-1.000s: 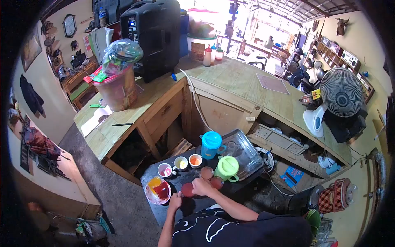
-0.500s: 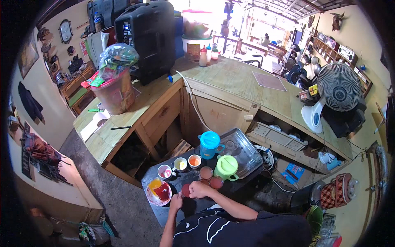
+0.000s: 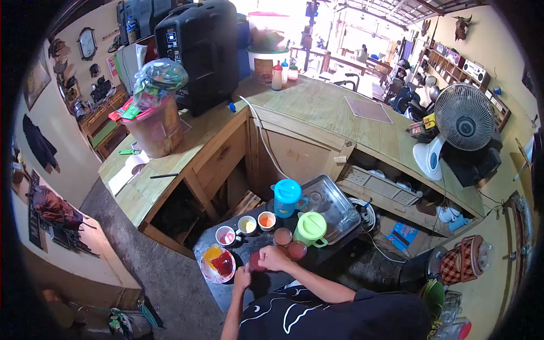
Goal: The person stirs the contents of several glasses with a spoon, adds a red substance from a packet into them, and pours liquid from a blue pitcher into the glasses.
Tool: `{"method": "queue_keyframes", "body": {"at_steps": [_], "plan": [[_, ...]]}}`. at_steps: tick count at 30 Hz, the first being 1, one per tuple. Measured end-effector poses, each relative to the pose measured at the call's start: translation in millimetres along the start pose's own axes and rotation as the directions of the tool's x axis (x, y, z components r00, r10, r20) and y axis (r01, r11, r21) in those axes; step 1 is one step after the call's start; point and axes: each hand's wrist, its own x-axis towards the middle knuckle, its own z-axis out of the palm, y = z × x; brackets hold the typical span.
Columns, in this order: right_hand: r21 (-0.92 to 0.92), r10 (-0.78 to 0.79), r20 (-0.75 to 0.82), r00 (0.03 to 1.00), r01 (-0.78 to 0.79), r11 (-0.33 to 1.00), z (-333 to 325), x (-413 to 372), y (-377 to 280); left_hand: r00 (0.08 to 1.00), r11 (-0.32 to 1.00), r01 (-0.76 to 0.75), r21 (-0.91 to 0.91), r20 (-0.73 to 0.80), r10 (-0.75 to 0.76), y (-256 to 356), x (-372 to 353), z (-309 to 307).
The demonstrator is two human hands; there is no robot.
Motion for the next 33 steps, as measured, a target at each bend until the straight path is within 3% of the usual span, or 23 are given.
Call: {"method": "queue_keyframes", "body": {"at_steps": [1, 4, 7, 10, 13, 16, 19, 22, 25, 28, 31, 33], "plan": [[-0.144, 0.016, -0.119, 0.993, -0.033, 0.989, -1, -2, -4, 1.000, 1.000, -0.005, 0.008, -0.018, 0.005, 1, -2, 1], [-0.318, -0.013, -0.113, 0.993, -0.024, 0.948, -1, -3, 2, 0.998, 1.000, -0.012, 0.028, -0.063, 0.014, 1, -3, 4], [-0.251, 0.005, 0.244, 0.970, 0.058, 0.966, -10, -7, 4, 0.992, 0.999, -0.026, 0.028, -0.123, 0.029, -2, -6, 11], [0.166, 0.119, 0.308, 0.944, -0.176, 0.970, -7, -7, -3, 0.981, 0.998, -0.064, 0.029, -0.183, 0.068, 0, -5, 13], [-0.116, 0.056, -0.132, 0.990, -0.071, 0.991, -1, -5, -5, 0.986, 1.000, 0.003, -0.002, -0.165, -0.004, 11, -11, 9], [-0.286, -0.001, -0.053, 0.999, -0.014, 0.958, -2, -6, -5, 0.981, 0.999, -0.001, -0.045, -0.192, -0.008, 5, -9, 14], [-0.201, 0.029, 0.299, 0.954, 0.033, 0.979, -3, -2, -3, 0.983, 1.000, 0.021, -0.024, -0.182, -0.025, 5, -8, 14], [0.206, 0.138, 0.240, 0.961, -0.190, 0.960, -1, 2, -10, 0.975, 0.999, 0.005, -0.037, -0.224, -0.013, 17, -14, 11], [-0.193, 0.004, -0.135, 0.991, -0.031, 0.981, -4, 0, -14, 0.975, 1.000, 0.018, -0.006, -0.219, -0.019, 23, -17, 8], [-0.428, 0.032, 0.085, 0.996, 0.007, 0.904, -5, -2, -8, 0.977, 0.999, 0.011, -0.053, -0.211, -0.021, 17, -14, 10], [-0.045, 0.124, 0.401, 0.908, -0.116, 0.992, -14, -3, -13, 0.985, 0.999, 0.005, -0.051, -0.171, -0.014, 12, -10, 9], [0.011, 0.073, 0.171, 0.983, -0.075, 0.997, -4, 0, -8, 0.990, 0.999, 0.032, -0.020, -0.134, -0.035, 14, -11, 6]]}}
